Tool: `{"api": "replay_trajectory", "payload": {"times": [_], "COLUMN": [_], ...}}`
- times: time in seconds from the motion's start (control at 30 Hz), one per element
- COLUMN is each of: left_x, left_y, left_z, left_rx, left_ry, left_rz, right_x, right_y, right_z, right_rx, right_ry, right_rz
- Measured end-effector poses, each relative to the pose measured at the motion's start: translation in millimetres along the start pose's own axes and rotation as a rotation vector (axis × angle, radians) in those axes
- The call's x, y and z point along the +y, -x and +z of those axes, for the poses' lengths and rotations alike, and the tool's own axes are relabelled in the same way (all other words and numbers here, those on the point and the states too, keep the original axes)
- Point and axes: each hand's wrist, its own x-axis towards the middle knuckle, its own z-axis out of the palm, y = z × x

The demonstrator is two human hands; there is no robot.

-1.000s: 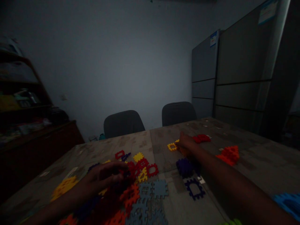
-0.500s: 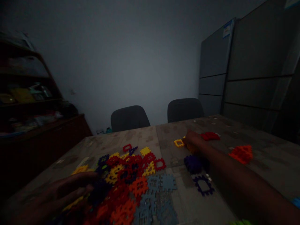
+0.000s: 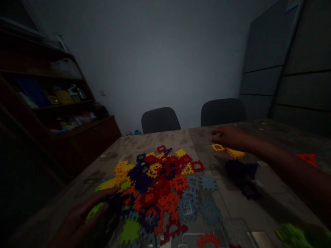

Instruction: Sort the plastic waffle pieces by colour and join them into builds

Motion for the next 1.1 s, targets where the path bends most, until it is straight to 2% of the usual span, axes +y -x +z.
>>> {"api": "replay_trajectory", "payload": {"times": [0.1, 0.23, 0.27, 0.37, 0.47, 0.53, 0.67, 0.83, 0.9, 1.03, 1.1], "left_x": [-6.8, -4.7, -3.6, -1.7, 2.0, 8.7, 25.2, 26.8, 26.0, 32.5, 37.3], "left_y": [16.8, 35.4, 39.1, 49.3, 58.5, 62.8, 65.8, 63.7, 63.3, 63.5, 63.2], "left_z": [7.0, 19.0, 21.9, 30.4, 39.2, 44.1, 48.5, 49.0, 46.3, 34.6, 28.9], "left_rx": [-0.001, -0.082, -0.112, -0.174, -0.194, -0.277, -0.49, -0.535, -0.563, -0.697, -0.704], "left_ry": [-0.005, -0.087, -0.114, -0.184, -0.191, -0.199, -0.297, -0.383, -0.359, -0.233, -0.21], "left_rz": [0.079, 0.161, 0.209, 0.386, 0.55, 0.583, 0.441, 0.371, 0.381, 0.395, 0.4], "right_x": [-43.8, -89.6, -97.2, -109.9, -113.3, -115.5, -123.5, -124.5, -124.6, -130.1, -132.0], "right_y": [43.6, 110.4, 127.4, 172.2, 200.8, 209.6, 211.5, 206.9, 208.6, 217.3, 219.3], "right_z": [15.1, 64.5, 79.0, 120.2, 154.0, 171.4, 195.0, 215.2, 216.3, 201.9, 193.2], "right_rx": [-0.027, -0.096, -0.156, -0.206, -0.145, -0.064, 0.102, 0.289, 0.281, 0.095, 0.059], "right_ry": [-0.034, -0.076, -0.092, -0.143, -0.181, -0.177, -0.04, 0.179, 0.18, 0.06, 0.02], "right_rz": [-0.094, -0.194, -0.2, -0.207, -0.275, -0.378, -0.626, -0.818, -0.821, -0.73, -0.707]}}
